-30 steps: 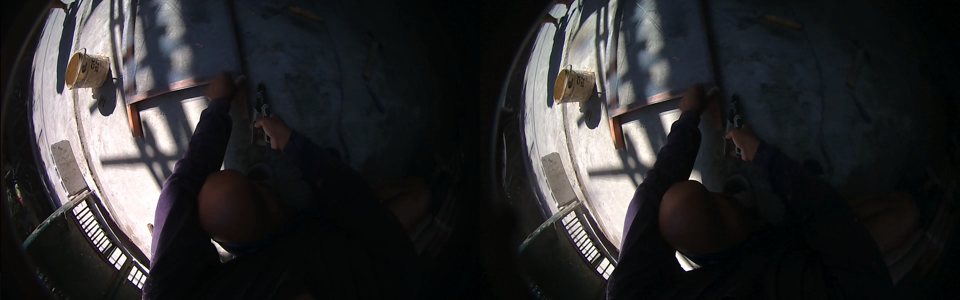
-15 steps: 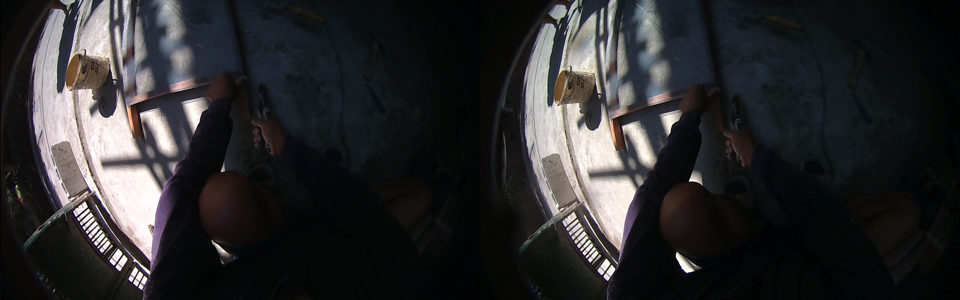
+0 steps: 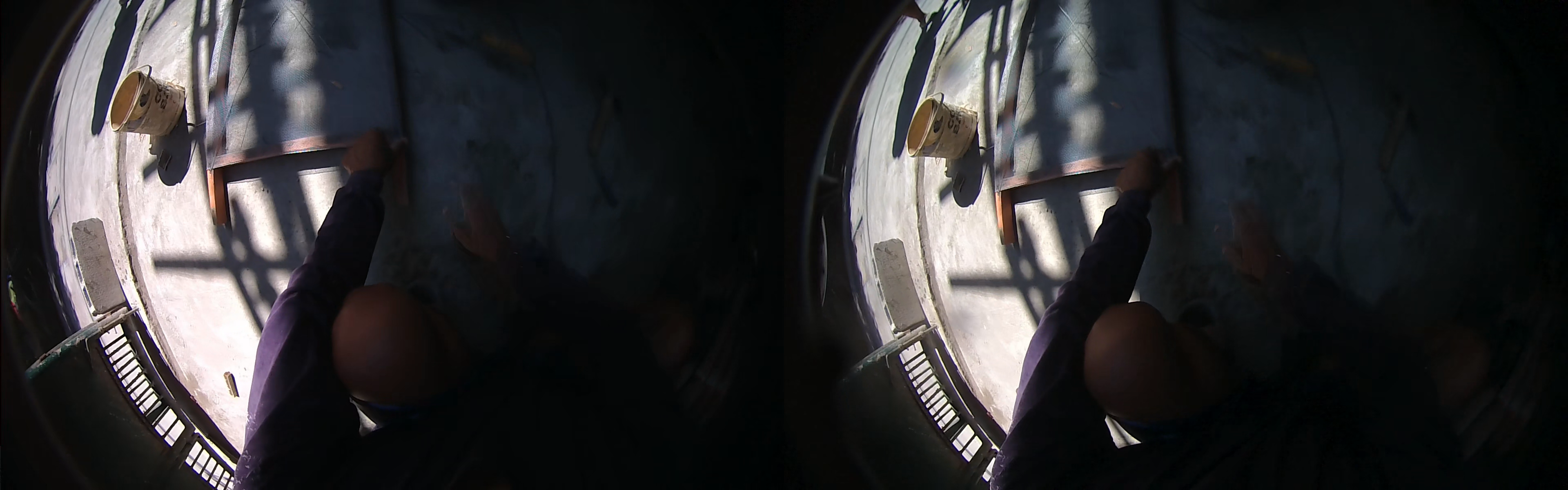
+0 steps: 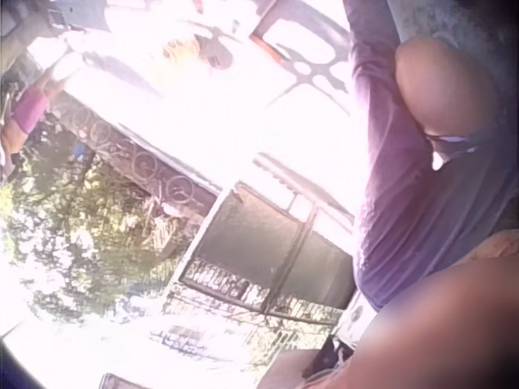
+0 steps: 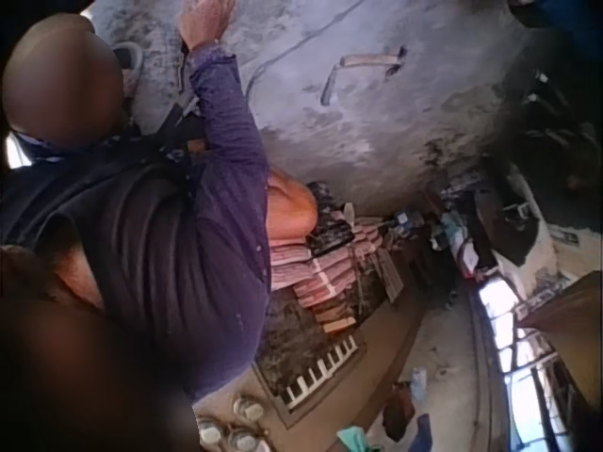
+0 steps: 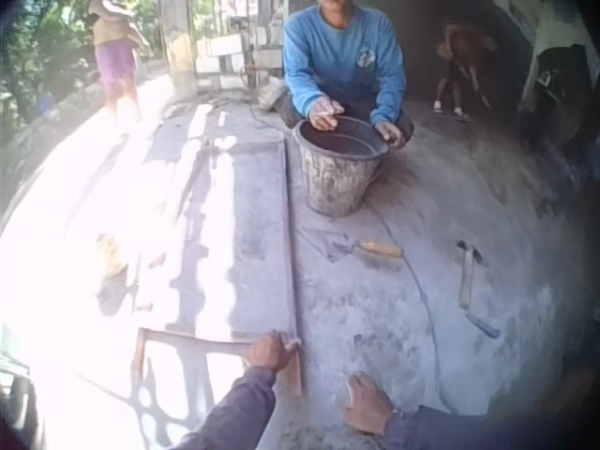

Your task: The person assembles a mesh screen into a wooden frame by aligning the mesh, securing it with nails, and hammering the nails into place. The person uses a hammer and pliers to fasten and trim the mesh.

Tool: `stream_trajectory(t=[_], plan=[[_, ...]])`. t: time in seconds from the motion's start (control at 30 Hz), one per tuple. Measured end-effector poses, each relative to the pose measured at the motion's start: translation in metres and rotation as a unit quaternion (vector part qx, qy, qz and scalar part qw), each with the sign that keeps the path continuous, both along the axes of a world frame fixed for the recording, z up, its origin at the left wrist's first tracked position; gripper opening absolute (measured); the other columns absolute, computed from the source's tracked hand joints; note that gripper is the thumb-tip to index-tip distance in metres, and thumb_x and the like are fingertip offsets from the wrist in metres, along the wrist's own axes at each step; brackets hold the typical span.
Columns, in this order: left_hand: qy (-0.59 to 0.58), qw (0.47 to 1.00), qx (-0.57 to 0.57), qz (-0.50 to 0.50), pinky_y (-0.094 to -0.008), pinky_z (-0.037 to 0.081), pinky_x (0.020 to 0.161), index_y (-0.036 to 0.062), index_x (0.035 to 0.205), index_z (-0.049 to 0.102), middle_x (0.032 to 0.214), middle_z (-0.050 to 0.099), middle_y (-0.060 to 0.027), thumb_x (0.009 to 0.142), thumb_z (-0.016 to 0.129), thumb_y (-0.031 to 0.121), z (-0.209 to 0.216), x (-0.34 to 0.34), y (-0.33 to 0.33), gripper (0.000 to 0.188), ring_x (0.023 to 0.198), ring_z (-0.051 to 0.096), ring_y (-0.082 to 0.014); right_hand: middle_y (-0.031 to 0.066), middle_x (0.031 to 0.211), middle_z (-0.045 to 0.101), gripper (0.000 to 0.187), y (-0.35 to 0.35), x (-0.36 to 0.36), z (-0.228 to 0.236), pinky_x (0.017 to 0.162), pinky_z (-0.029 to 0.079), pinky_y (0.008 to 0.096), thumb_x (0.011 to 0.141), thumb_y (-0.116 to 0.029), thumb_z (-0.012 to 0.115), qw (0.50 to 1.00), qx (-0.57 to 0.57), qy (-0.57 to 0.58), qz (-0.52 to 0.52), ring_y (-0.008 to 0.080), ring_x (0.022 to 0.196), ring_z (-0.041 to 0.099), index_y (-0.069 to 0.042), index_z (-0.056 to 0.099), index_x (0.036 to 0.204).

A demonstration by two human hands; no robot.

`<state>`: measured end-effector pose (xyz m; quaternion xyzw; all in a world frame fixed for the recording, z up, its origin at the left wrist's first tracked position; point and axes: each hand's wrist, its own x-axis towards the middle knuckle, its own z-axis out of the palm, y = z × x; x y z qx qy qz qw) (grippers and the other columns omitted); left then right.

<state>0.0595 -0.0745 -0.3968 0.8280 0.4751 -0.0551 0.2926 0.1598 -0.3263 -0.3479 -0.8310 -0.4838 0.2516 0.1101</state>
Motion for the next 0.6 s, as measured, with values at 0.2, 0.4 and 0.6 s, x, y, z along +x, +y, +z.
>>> stream_trajectory(t=[0.2, 0.4, 0.6], plan=[[-0.021, 0.999, -0.033, 0.000, -0.0498, 0.056, 0.087, 0.0102, 0.112, 0.075, 0.110, 0.074, -0.0200, 0.088, 0.065, 0.063, 0.001, -0.002, -0.001, 0.059, 0.106, 0.070, -0.0392, 0.0250, 0.136, 0.059, 0.051, 0.121, 0.032, -0.057, 0.110, 0.044, 0.0454, 0.104, -0.034, 0.054, 0.992, 0.074, 0.097, -0.026, 0.0405, 0.129, 0.056, 0.002, 0.053, 0.140], [-0.012, 0.999, -0.012, 0.035, -0.0477, 0.057, 0.088, 0.0147, 0.110, 0.076, 0.110, 0.074, -0.0168, 0.085, 0.071, 0.060, 0.003, -0.002, -0.005, 0.052, 0.106, 0.071, -0.0358, 0.0239, 0.118, 0.067, 0.042, 0.120, 0.036, -0.064, 0.097, 0.051, 0.0485, 0.107, -0.030, 0.050, 0.975, 0.110, 0.191, 0.005, 0.0392, 0.108, 0.066, 0.003, 0.061, 0.130], [-0.013, 0.998, -0.049, 0.023, -0.0507, 0.055, 0.088, 0.0123, 0.112, 0.073, 0.110, 0.073, -0.0175, 0.084, 0.067, 0.069, -0.001, -0.004, -0.001, 0.063, 0.108, 0.069, -0.0382, 0.0257, 0.115, 0.067, 0.035, 0.116, 0.040, -0.078, 0.089, 0.053, 0.0514, 0.106, -0.027, 0.052, 0.988, 0.112, 0.003, 0.107, 0.0427, 0.102, 0.065, 0.001, 0.066, 0.123]])
